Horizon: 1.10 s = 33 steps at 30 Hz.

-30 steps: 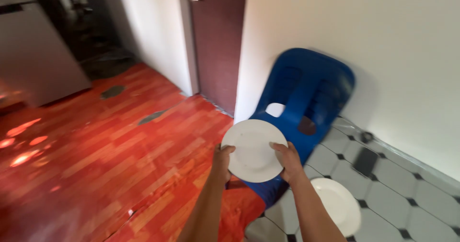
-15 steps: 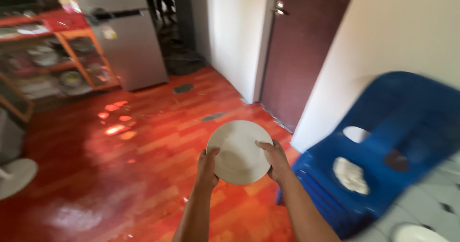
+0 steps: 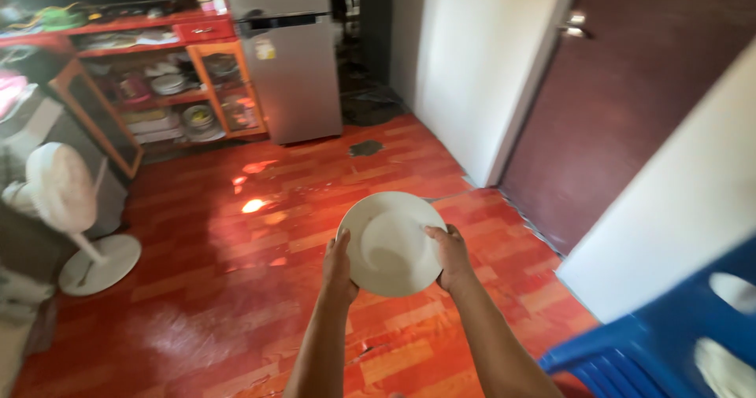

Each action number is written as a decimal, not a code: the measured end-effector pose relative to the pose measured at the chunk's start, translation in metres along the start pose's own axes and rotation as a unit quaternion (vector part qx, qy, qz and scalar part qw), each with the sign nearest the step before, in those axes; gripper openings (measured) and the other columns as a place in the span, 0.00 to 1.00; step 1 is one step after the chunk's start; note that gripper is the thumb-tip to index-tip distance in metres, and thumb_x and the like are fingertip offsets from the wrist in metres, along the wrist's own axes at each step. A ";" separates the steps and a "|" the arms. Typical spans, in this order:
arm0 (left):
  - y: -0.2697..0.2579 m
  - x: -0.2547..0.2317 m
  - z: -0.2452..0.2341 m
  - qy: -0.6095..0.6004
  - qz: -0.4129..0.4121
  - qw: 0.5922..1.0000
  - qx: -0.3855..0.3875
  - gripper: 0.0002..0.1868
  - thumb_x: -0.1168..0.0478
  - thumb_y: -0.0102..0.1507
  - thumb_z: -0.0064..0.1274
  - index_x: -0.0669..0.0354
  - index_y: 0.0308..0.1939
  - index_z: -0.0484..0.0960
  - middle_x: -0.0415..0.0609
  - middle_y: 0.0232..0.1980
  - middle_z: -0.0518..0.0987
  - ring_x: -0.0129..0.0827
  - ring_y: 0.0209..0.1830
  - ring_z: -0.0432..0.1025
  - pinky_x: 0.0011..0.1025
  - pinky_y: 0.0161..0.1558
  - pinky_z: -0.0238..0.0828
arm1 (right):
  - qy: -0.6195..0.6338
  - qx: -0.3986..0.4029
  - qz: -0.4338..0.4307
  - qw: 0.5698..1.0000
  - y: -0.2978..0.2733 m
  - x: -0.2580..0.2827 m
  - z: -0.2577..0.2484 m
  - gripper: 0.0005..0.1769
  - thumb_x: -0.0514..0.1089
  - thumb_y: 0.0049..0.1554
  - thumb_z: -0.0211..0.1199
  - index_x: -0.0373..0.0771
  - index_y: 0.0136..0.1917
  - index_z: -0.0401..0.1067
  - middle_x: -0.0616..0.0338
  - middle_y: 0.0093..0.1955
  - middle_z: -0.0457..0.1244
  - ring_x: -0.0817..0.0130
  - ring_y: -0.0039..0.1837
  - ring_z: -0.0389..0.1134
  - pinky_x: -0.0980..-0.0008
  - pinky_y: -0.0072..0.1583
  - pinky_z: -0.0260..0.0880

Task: The person repeatedly picks up plates and bowls from a tiled table and places them into a wooden cabinet. The person handles white plates and patterned bowls one at a time, stacking them inside the cabinet.

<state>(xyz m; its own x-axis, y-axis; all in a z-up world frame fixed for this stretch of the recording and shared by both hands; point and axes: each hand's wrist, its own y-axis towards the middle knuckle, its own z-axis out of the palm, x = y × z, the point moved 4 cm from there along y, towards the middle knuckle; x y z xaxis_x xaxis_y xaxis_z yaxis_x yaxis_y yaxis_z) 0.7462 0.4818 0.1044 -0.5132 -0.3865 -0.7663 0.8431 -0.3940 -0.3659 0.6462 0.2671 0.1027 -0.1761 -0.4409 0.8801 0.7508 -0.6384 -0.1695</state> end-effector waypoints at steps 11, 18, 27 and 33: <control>0.176 -0.122 -0.060 -0.055 0.078 0.992 -0.079 0.27 0.44 0.66 0.46 0.52 0.64 0.67 0.51 0.61 0.74 0.43 0.58 0.72 0.48 0.51 0.76 | -0.038 0.106 0.067 0.991 0.173 -0.032 0.185 0.25 0.43 0.53 0.62 0.32 0.61 0.64 0.48 0.56 0.65 0.57 0.58 0.68 0.55 0.58 0.72; 0.267 -0.202 -0.129 -0.081 0.131 0.983 -0.103 0.25 0.57 0.62 0.54 0.56 0.61 0.65 0.55 0.56 0.74 0.43 0.53 0.73 0.48 0.47 0.77 | -0.071 0.181 0.072 0.978 0.255 -0.074 0.319 0.23 0.43 0.52 0.61 0.33 0.59 0.66 0.49 0.55 0.66 0.60 0.56 0.69 0.58 0.57 0.71; 0.454 -0.331 -0.273 -0.086 0.189 0.972 -0.106 0.24 0.58 0.61 0.52 0.56 0.59 0.64 0.55 0.54 0.74 0.43 0.51 0.73 0.47 0.45 0.78 | -0.022 0.219 0.122 0.968 0.391 -0.190 0.507 0.23 0.42 0.50 0.61 0.23 0.54 0.69 0.42 0.50 0.68 0.52 0.52 0.71 0.50 0.53 0.75; 0.534 -0.413 -0.307 -0.092 0.140 0.976 -0.142 0.24 0.59 0.62 0.53 0.57 0.61 0.65 0.53 0.57 0.74 0.41 0.55 0.71 0.46 0.51 0.75 | 0.010 0.188 0.137 0.973 0.482 -0.242 0.613 0.22 0.42 0.52 0.62 0.24 0.55 0.70 0.42 0.52 0.67 0.54 0.52 0.70 0.54 0.54 0.74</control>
<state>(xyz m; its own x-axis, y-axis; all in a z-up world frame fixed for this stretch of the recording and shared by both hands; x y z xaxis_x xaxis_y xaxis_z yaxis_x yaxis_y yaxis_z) 1.4573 0.6871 0.0637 -0.2549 -0.5996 -0.7586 0.9512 -0.0142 -0.3083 1.4406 0.4528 0.0802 0.0545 -0.5766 0.8152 0.9500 -0.2213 -0.2201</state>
